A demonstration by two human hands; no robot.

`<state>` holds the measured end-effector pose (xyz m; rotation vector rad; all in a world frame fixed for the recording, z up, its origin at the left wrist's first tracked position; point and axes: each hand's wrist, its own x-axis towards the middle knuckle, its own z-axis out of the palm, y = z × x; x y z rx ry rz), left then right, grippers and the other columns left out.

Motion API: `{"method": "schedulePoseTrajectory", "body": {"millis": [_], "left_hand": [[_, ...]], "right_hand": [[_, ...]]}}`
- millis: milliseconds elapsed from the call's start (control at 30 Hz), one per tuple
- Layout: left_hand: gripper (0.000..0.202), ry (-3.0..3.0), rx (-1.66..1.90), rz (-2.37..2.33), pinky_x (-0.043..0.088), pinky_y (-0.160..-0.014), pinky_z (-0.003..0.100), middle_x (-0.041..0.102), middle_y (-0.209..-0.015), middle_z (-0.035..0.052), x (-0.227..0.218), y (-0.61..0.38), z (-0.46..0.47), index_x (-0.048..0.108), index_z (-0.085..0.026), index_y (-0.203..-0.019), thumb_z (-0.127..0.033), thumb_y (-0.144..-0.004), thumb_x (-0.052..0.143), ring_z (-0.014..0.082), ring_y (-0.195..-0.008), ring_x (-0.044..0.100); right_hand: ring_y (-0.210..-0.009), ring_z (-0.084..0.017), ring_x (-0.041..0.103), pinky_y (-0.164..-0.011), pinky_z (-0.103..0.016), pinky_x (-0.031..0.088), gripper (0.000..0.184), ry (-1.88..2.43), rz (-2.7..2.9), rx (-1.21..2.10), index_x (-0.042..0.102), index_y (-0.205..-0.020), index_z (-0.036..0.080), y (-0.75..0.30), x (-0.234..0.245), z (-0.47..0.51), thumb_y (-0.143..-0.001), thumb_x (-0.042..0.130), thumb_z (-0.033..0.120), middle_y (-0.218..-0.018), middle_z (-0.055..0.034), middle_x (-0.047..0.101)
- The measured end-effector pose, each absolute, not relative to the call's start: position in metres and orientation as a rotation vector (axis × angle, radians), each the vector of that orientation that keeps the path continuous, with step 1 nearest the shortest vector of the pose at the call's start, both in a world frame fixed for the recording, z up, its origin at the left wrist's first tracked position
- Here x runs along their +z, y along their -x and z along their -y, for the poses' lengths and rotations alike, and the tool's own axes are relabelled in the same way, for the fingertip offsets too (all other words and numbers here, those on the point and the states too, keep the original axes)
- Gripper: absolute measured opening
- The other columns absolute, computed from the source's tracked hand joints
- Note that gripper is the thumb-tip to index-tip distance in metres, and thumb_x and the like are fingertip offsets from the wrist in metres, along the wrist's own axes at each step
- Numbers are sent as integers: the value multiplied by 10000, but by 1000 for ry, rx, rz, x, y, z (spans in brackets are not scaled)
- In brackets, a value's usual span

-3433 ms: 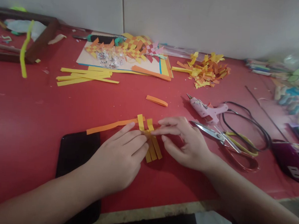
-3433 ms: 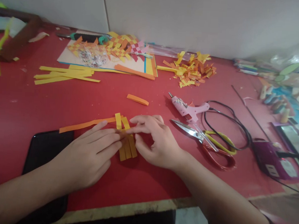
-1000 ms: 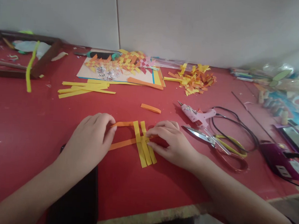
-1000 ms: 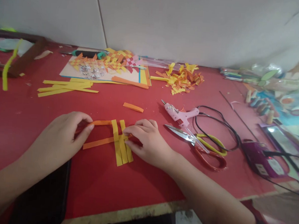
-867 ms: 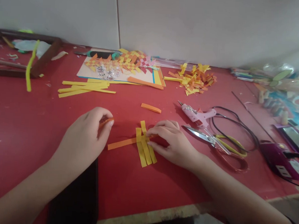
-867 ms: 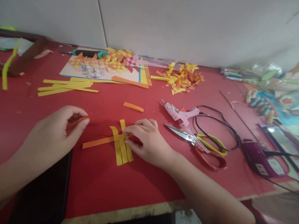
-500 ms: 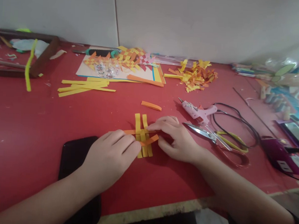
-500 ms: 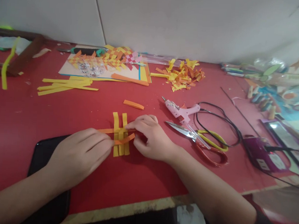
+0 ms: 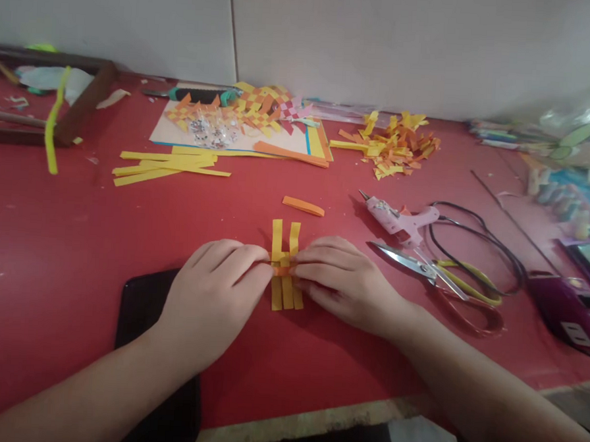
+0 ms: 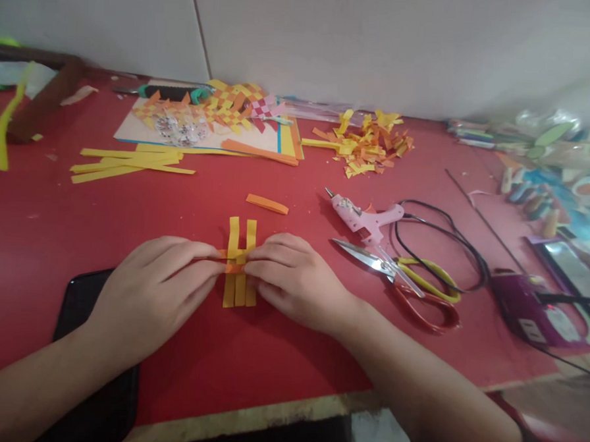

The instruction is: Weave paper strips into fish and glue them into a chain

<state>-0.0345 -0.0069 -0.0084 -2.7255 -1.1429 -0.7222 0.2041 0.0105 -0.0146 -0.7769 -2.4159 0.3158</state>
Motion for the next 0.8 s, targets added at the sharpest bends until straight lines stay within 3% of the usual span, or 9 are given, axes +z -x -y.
{"method": "schedulePoseTrajectory", "body": {"millis": [233, 467, 667, 800], "left_hand": [[315, 2771, -730, 1345, 547, -729, 494, 728, -985, 140, -11, 35, 9, 663, -67, -1108, -194, -836, 568, 328, -872, 649], [132, 2834, -723, 1298, 520, -751, 420, 720, -951, 93, -13, 39, 2, 687, -134, -928, -185, -951, 568, 260, -832, 633], [97, 2867, -687, 1389, 496, -747, 418, 691, -955, 89, -15, 40, 1, 660, -150, -988, -203, -942, 593, 268, -844, 598], [138, 2856, -677, 1345, 497, -747, 434, 684, -945, 89, -13, 40, 1, 657, -149, -1040, -215, -951, 574, 274, -832, 583]], "right_hand": [[-989, -184, 723, -939, -397, 585, 201, 765, 2452, 321, 724, -1045, 185, -205, -20, -11, -958, 554, 121, -1068, -71, 781], [-930, -187, 730, -891, -376, 605, 126, 765, 2444, 312, 724, -989, 163, -207, -18, -12, -953, 604, 174, -1014, -74, 782], [-889, -172, 699, -845, -339, 597, 82, 826, 2400, 388, 698, -910, 174, -209, -21, -13, -945, 624, 181, -965, -71, 753], [-874, -168, 689, -822, -321, 594, 112, 863, 2419, 375, 701, -970, 166, -209, -19, -13, -959, 590, 162, -960, -77, 733]]}}
